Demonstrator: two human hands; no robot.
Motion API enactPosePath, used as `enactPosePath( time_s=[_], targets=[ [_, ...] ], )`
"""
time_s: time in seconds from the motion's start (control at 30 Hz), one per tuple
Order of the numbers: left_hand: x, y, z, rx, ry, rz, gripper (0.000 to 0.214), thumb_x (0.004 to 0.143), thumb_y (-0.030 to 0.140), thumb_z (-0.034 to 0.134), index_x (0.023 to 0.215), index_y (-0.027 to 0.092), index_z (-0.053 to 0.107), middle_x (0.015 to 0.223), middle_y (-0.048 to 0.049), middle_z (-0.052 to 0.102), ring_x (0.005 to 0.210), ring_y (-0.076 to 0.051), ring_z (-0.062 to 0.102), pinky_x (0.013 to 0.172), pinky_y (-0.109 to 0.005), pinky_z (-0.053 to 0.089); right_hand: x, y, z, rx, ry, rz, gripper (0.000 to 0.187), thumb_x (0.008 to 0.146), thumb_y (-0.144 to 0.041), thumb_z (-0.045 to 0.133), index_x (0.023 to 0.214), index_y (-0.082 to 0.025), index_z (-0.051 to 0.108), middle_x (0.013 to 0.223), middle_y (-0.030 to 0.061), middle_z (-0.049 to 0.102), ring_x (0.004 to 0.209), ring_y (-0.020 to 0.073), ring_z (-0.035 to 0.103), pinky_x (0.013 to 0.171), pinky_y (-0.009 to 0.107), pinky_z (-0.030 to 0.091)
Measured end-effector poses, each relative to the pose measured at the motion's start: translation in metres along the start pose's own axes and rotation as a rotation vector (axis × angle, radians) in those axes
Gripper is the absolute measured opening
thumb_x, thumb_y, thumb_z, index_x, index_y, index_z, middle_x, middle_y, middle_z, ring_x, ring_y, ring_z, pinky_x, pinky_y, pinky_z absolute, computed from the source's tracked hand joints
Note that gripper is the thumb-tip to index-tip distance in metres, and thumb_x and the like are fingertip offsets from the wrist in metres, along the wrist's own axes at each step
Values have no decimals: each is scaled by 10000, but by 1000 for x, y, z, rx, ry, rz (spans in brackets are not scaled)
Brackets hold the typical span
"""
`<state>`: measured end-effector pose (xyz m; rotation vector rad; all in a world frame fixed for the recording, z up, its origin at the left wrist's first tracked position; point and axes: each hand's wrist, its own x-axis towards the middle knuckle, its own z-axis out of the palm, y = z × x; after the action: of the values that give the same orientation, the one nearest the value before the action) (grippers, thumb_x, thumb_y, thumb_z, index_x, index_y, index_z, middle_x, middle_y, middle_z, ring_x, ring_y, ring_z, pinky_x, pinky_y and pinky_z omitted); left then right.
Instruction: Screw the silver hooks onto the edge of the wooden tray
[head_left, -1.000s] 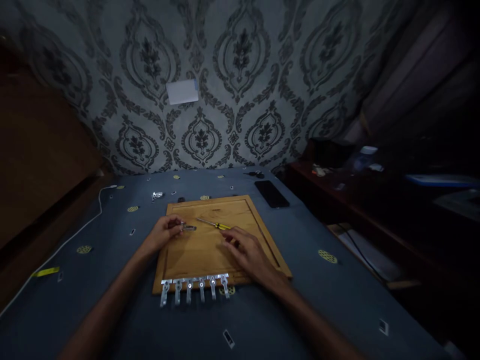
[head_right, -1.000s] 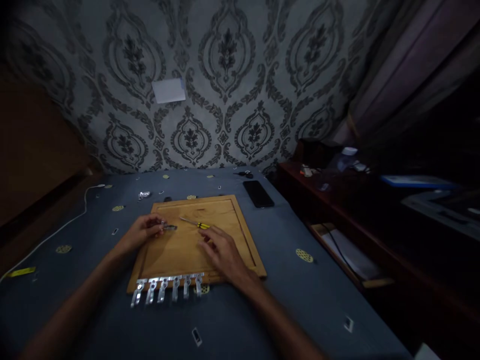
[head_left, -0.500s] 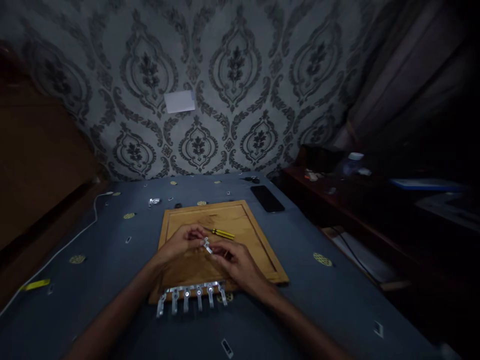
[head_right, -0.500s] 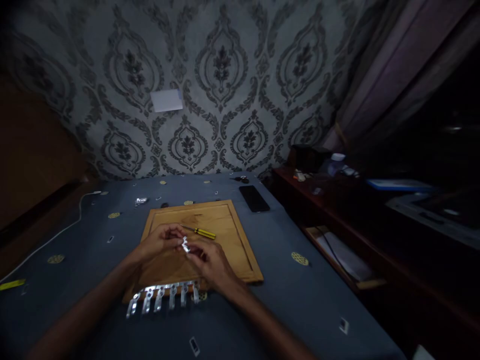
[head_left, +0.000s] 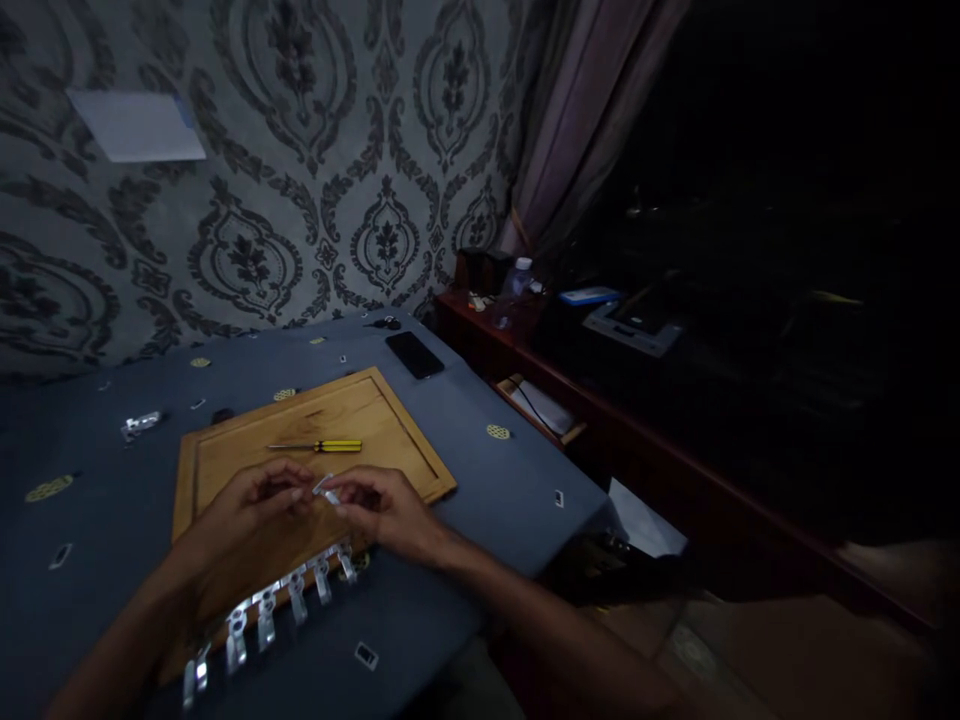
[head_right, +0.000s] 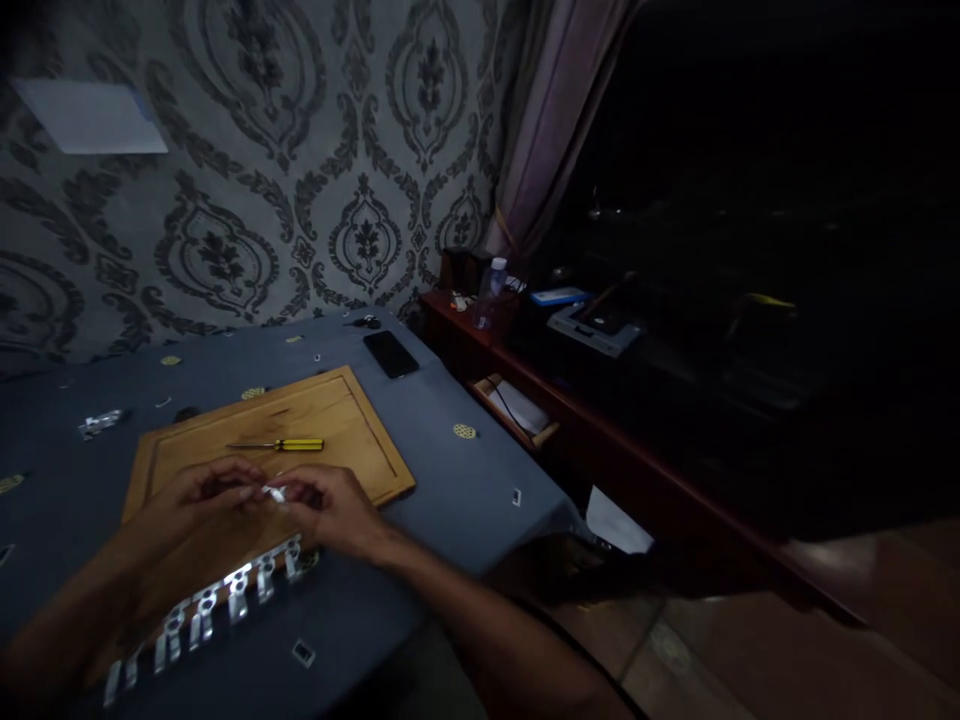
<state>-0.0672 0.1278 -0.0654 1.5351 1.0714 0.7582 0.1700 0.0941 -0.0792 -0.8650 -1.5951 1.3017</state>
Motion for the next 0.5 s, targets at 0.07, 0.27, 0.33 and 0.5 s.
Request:
enactPosePath(
  time_s=[0.07,0.27,0.33,0.5],
  targets=[
    [0,2,-1,38,-18,21,384,803,515,805,979,183,722,861,-64,767,784,-204,733,725,-303,603,-11,-3,-5,6,59,7,268,873,-331,712,1105,-218,783,879,18,695,776,138,605,714,259,506],
    [-1,3,1,54,-74,-9,413,841,547,754,990,162,728,909,-81,772,860,-201,731,837,-336,599,-55,-3,-17,57,228,100,318,927,-439,671,1167,-235,718,866,13,630,687,129,559,621,254,485],
    [-2,3,3,70,-90,-27,400,858,538,738,989,160,734,943,-85,773,911,-204,727,895,-349,588,-67,-2,-18,75,245,134,317,940,-450,667,1181,-247,700,832,-10,591,623,110,522,585,246,468],
    [-6,13,8,139,-132,-19,360,898,494,699,1029,163,748,1046,-92,782,1011,-223,720,968,-363,556,-82,1,-14,71,234,182,331,936,-447,692,1202,-251,674,855,-6,594,655,115,541,581,241,470]
  ],
)
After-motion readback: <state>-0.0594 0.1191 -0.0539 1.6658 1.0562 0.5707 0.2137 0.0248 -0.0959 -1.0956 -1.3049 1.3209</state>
